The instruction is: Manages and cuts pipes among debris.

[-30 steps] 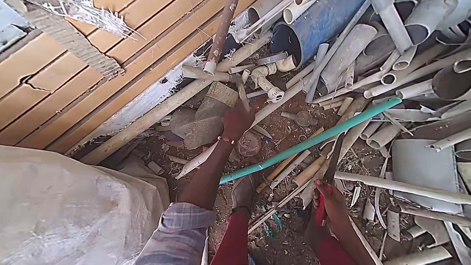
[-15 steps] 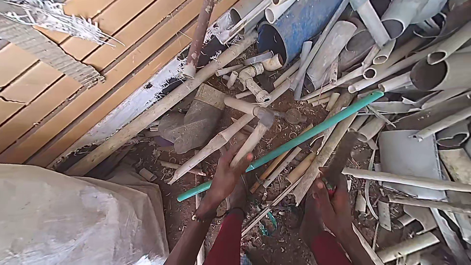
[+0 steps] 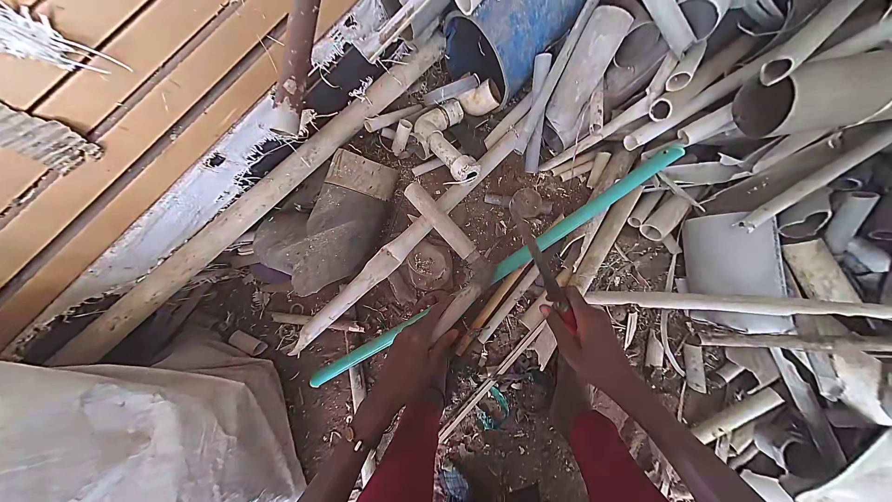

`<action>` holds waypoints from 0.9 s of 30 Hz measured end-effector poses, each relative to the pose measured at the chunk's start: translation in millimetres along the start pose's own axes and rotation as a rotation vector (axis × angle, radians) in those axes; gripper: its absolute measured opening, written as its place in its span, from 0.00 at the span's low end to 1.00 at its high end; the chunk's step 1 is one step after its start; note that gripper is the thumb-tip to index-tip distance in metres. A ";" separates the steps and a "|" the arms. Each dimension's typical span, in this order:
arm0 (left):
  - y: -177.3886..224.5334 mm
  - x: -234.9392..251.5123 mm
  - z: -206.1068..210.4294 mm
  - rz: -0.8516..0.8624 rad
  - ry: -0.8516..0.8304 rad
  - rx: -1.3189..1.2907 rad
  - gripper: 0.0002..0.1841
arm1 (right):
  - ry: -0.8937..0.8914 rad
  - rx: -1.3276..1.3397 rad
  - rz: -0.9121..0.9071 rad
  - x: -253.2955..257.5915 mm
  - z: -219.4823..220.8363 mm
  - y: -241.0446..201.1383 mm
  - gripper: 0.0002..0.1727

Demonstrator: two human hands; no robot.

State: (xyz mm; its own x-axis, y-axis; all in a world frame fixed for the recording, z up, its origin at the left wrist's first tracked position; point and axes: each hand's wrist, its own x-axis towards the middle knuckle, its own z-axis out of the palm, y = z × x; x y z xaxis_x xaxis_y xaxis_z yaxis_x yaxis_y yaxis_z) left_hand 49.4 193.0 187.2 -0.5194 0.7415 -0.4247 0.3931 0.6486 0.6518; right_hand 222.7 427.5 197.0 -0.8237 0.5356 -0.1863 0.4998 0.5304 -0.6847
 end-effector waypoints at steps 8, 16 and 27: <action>9.0 19.8 3.4 -0.377 -0.214 0.221 0.37 | 0.249 0.336 0.247 175.3 -10.1 2.3 0.20; 7.1 28.0 9.0 -0.308 -0.202 0.291 0.35 | 0.472 0.246 0.552 295.6 1.2 -31.5 0.47; 6.2 11.4 -7.4 -0.314 -0.170 0.202 0.32 | 0.340 0.997 0.409 242.6 33.0 -35.1 0.33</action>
State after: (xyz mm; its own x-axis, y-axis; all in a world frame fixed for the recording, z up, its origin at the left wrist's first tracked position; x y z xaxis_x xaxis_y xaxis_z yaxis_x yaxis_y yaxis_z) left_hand 40.4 204.2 191.0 -0.5119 0.5087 -0.6922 0.3854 0.8562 0.3442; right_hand -3.5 517.1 152.6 -0.4554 0.7804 -0.4284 0.1526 -0.4057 -0.9012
